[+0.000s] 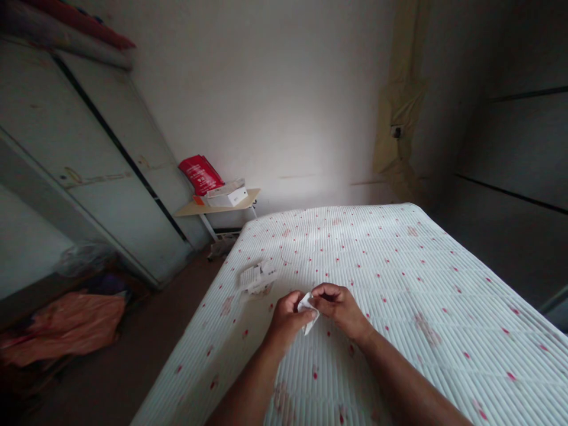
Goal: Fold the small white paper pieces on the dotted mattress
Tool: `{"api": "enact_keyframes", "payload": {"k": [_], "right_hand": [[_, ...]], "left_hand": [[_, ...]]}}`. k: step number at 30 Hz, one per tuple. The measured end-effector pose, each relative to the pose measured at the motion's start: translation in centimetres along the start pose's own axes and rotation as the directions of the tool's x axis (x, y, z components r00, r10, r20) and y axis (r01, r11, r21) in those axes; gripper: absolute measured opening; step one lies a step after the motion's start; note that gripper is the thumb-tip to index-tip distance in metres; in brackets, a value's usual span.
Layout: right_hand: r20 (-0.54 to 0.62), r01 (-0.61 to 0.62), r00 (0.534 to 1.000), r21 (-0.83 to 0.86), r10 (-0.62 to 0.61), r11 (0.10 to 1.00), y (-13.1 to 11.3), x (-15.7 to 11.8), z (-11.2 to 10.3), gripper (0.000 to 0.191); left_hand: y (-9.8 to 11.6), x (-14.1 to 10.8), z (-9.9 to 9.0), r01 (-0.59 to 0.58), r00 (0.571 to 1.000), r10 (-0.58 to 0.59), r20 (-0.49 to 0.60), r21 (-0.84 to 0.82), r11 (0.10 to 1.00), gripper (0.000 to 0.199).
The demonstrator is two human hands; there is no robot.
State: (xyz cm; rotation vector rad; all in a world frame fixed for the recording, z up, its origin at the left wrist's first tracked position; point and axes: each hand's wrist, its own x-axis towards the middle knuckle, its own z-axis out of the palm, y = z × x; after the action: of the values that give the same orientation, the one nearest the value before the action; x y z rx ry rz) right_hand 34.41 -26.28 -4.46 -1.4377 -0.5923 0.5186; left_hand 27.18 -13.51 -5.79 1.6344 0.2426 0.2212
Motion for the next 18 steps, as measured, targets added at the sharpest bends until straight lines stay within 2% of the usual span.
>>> {"api": "enact_keyframes", "payload": {"k": [6, 18], "right_hand": [[-0.015, 0.051, 0.999, -0.066, -0.052, 0.997, 0.02, -0.01, -0.12, 0.027], [-0.059, 0.046, 0.997, -0.094, -0.052, 0.994, -0.34, -0.24, 0.22, 0.026]], "left_hand": [[0.03, 0.05, -0.12, 0.029, 0.999, -0.030, 0.038, 0.018, 0.999, 0.013], [-0.28, 0.23, -0.35, 0.059, 0.996, -0.059, 0.070, 0.000, 0.998, 0.014]]}}
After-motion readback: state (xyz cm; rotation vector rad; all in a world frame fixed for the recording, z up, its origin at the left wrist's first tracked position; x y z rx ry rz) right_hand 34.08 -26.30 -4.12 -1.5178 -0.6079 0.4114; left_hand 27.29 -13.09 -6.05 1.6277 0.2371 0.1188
